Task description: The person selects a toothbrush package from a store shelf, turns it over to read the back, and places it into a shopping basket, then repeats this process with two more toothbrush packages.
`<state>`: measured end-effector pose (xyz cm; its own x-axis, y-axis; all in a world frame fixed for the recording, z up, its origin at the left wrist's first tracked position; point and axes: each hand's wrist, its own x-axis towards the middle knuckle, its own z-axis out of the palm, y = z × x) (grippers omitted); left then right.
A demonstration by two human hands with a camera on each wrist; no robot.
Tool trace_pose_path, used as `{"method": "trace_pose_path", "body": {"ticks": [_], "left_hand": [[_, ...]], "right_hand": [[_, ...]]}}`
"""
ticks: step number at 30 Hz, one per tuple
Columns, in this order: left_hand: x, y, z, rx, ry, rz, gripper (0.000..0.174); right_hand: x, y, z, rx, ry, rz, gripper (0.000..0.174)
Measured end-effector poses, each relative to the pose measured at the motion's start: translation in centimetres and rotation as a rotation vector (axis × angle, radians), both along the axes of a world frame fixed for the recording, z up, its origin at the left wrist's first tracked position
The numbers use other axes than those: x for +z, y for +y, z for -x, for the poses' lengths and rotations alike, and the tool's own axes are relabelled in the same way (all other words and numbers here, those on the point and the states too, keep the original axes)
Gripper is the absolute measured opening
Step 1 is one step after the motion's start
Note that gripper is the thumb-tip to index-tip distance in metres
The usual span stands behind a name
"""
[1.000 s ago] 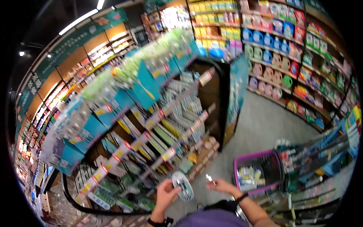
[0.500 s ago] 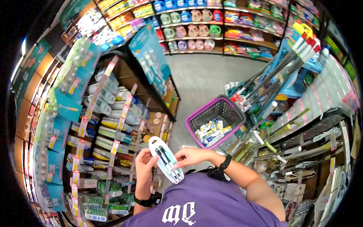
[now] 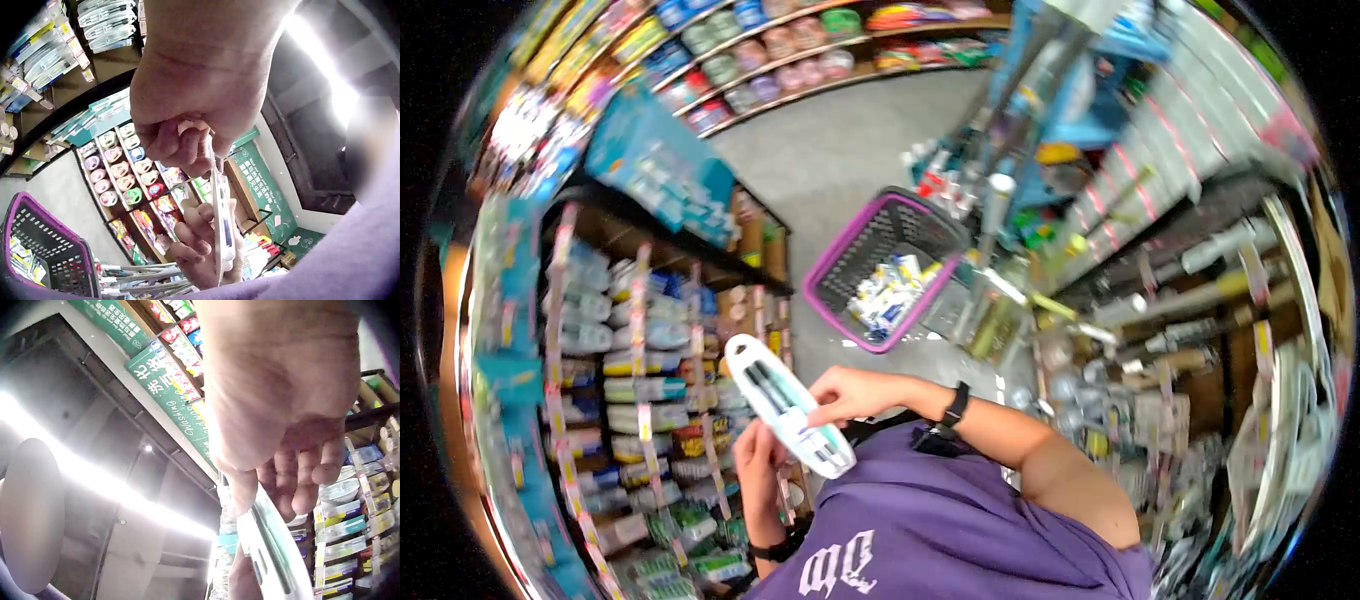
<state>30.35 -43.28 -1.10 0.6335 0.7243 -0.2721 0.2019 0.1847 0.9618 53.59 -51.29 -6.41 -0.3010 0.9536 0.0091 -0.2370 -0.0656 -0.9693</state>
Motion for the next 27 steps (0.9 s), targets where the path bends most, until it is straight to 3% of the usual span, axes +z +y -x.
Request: {"method": "trace_pose_path", "body": {"ticks": [5,7,14,18,20,27], "left_hand": [[-1.2,0.6,-1.6,0.054,-0.068,-0.020,0.014],[-2.1,0.5,-2.1,0.057,-0.044,-0.058,0.013],[-2.2,1.3,-4.1,0.146,-0.304,0.152,0.011],[-2.1,1.5,-3.9,0.228,-0.329,0.198,0.010],[-2.7,1.8,-2.8,0.266,-0.325,0.243,0.010],[-1.8,1.9,1.2,0.394,-0.319,0.220,0.013]], "right_hand": [[-1.1,-1.2,0.3,-0.060,0.118,0.010,0.034],[-2.2,-1.5,-0.4,-0.056,0.009,0.058,0.037],[-2.2,-3.8,-1.9,-0.046,-0.068,0.038,0.035],[-0.6,-3.5,-2.7,0.047,-0.354,0.029,0.027],[-0.6,-2.9,-2.1,0.002,-0.299,-0.017,0.025],[0.2,2.2,0.0,0.315,-0.448,0.026,0.029]]}}
